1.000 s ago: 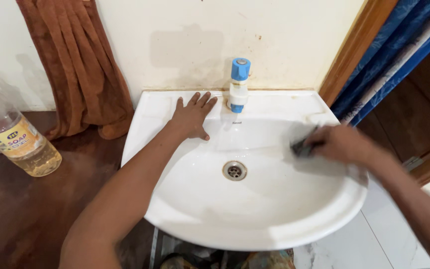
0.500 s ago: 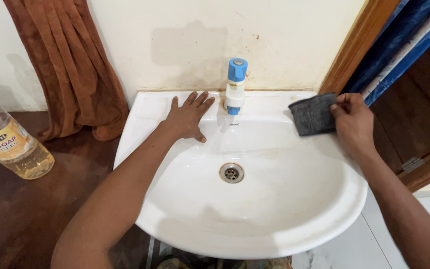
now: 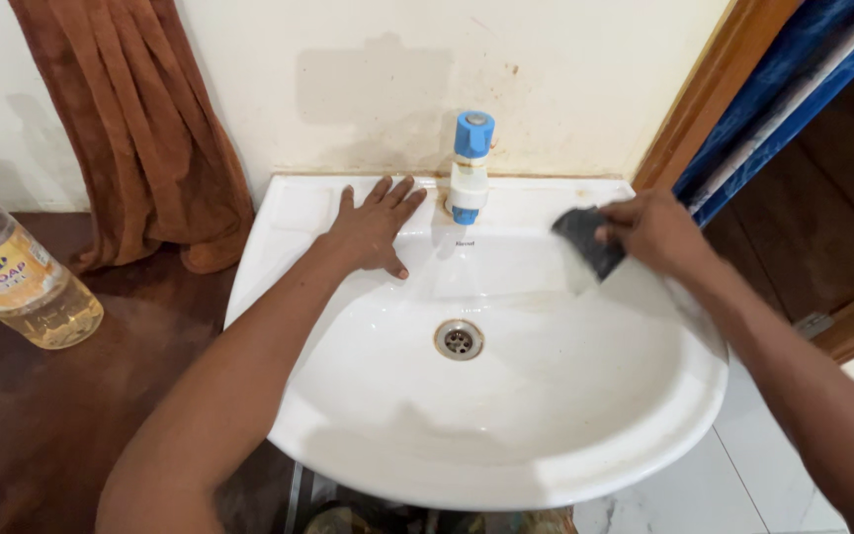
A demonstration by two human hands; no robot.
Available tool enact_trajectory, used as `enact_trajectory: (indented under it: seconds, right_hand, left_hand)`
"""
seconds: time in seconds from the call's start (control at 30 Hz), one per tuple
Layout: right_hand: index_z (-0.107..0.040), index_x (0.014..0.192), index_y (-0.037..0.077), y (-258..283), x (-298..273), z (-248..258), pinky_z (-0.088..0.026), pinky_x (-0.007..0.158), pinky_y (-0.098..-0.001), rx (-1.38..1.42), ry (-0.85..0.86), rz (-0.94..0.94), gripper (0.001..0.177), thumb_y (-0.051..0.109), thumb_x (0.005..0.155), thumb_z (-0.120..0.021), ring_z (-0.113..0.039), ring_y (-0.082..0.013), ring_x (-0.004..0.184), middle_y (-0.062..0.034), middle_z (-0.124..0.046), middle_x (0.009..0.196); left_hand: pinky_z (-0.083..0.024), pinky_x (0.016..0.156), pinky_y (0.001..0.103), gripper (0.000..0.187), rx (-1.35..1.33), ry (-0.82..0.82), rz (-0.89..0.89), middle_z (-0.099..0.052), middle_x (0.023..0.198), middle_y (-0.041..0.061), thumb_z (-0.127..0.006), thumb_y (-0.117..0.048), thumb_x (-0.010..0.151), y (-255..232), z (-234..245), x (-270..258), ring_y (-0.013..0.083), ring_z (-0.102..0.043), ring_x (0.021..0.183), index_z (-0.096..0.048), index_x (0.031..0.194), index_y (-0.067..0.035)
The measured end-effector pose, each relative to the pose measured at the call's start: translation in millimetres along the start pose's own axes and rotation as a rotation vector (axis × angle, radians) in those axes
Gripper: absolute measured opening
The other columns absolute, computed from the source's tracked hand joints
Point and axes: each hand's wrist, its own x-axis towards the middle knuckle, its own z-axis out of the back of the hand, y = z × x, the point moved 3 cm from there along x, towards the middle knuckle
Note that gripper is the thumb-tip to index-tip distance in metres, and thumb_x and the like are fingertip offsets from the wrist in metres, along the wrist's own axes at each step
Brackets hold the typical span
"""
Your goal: The person scrubs a white bathroom sink with a dark sponge while the tap runs. They wipe the basin, the faucet, and the surrounding rim repeatedly, rinsing the sponge under the water and continuing to clean the same areas throughout the clip.
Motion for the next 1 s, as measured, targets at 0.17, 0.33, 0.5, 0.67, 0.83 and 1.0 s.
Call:
enact_trajectory:
  seconds: [0.17, 0.33, 0.5, 0.67, 0.83, 1.0]
  right_hand:
    - [-0.078, 0.120, 0.011, -3, 42, 0, -0.053, 0.093, -0.0417, -0.263, -0.046, 0.181, 0.033, 0.029, 0.092, -0.075, -0.068, -0.0317, 0.105, -0.0123, -0.075, 0.118]
    - [-0.077, 0.120, 0.015, 0, 14, 9, -0.054, 0.091, -0.0401, -0.125, 0.082, 0.129, 0.040, 0.023, 0.081, -0.081, -0.071, -0.0289, 0.102, -0.0116, -0.076, 0.113]
    - [-0.078, 0.120, 0.010, 3, 47, 2, -0.056, 0.090, -0.0392, -0.138, 0.036, 0.034, 0.035, 0.022, 0.087, -0.079, -0.075, -0.0299, 0.095, -0.0144, -0.078, 0.110]
    - [-0.078, 0.118, 0.013, 18, 34, 8, -0.056, 0.085, -0.0403, -0.097, 0.034, -0.020, 0.028, 0.015, 0.090, -0.076, -0.073, -0.0275, 0.094, -0.0123, -0.077, 0.111]
    - [-0.082, 0.097, 0.014, 26, -23, 3, -0.056, 0.090, -0.0357, -0.192, 0.111, 0.178, 0.018, 0.013, 0.080, -0.078, -0.071, -0.0214, 0.100, -0.0040, -0.077, 0.108]
    - [-0.078, 0.095, 0.015, 52, -45, -28, -0.056, 0.089, -0.0375, -0.427, 0.164, 0.424, 0.018, 0.013, 0.078, -0.074, -0.067, -0.0232, 0.111, 0.0005, -0.076, 0.108]
  left_hand:
    - [-0.015, 0.120, 0.071, 0.136, -0.002, -0.033, -0.027, -0.004, 0.173, -0.001, -0.095, -0.045, 0.060, 1, -1, 0, 0.0261, -0.005, 0.159, -0.010, 0.164, -0.026]
    - [-0.014, 0.120, 0.071, 0.136, 0.002, -0.005, -0.011, -0.003, 0.173, -0.001, -0.095, -0.044, 0.061, 1, 0, 2, 0.0260, -0.003, 0.159, -0.008, 0.164, -0.027]
    - [-0.013, 0.121, 0.070, 0.136, -0.013, -0.018, -0.022, -0.002, 0.173, -0.001, -0.095, -0.043, 0.060, 3, 0, 3, 0.0252, -0.002, 0.159, -0.008, 0.164, -0.027]
    - [-0.013, 0.121, 0.070, 0.136, 0.001, 0.004, -0.020, -0.002, 0.173, -0.002, -0.095, -0.045, 0.061, -1, 1, -2, 0.0252, -0.002, 0.159, -0.007, 0.164, -0.027]
    - [-0.014, 0.120, 0.071, 0.136, 0.004, -0.005, -0.023, -0.003, 0.173, -0.001, -0.095, -0.045, 0.061, 1, 1, 1, 0.0263, -0.003, 0.159, -0.009, 0.164, -0.026]
    - [-0.013, 0.120, 0.070, 0.136, -0.032, -0.032, -0.040, -0.005, 0.172, -0.001, -0.096, -0.045, 0.059, 4, -2, 2, 0.0261, -0.003, 0.158, -0.011, 0.163, -0.026]
